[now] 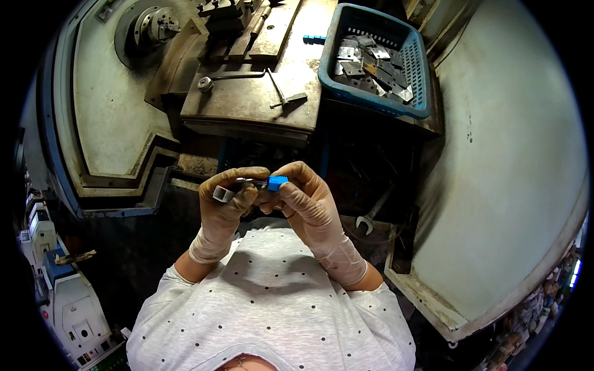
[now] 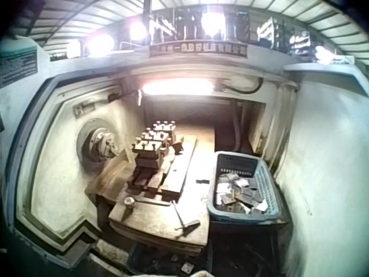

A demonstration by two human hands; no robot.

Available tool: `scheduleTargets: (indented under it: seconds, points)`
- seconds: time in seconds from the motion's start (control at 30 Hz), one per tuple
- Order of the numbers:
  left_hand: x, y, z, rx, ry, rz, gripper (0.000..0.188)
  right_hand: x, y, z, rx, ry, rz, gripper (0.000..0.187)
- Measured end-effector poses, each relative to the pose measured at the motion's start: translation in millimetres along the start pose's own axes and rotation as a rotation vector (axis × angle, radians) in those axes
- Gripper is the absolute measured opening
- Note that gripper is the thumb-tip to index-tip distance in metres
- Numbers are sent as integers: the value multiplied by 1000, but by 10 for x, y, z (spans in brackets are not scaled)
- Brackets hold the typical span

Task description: The person assembles small metal parts on a lathe machine using a wrench and a screwdriver. They tighten bolts on a fixture, retrieve additional parts from a blue basket, and adjust components on the machine bed.

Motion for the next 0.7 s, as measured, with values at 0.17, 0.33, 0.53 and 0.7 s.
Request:
scheduleTargets:
  seconds: [0.17, 0.33, 0.53, 0.7]
  points:
    - [-57, 11, -19, 168, 29, -9, 20, 45, 49, -5, -38, -70, 138, 19]
    - [-70, 13, -7, 62, 77, 103, 9, 89, 139, -9, 56, 13, 161, 17]
    - [-148, -16, 32, 77, 203, 247, 7, 158, 160, -82, 59, 20, 272, 16]
    - [-502, 335, 23, 912, 631, -1227, 36, 59, 187, -26, -113, 49, 485, 16]
Point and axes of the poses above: each hand's wrist, its own z-axis away from the middle knuckle, its own x-axis out of the palm, y = z × x, the point moved 4 cm from there along -z, towards the middle knuckle, and after that the axes turned 9 degrees about y, right-handed, at the moved point
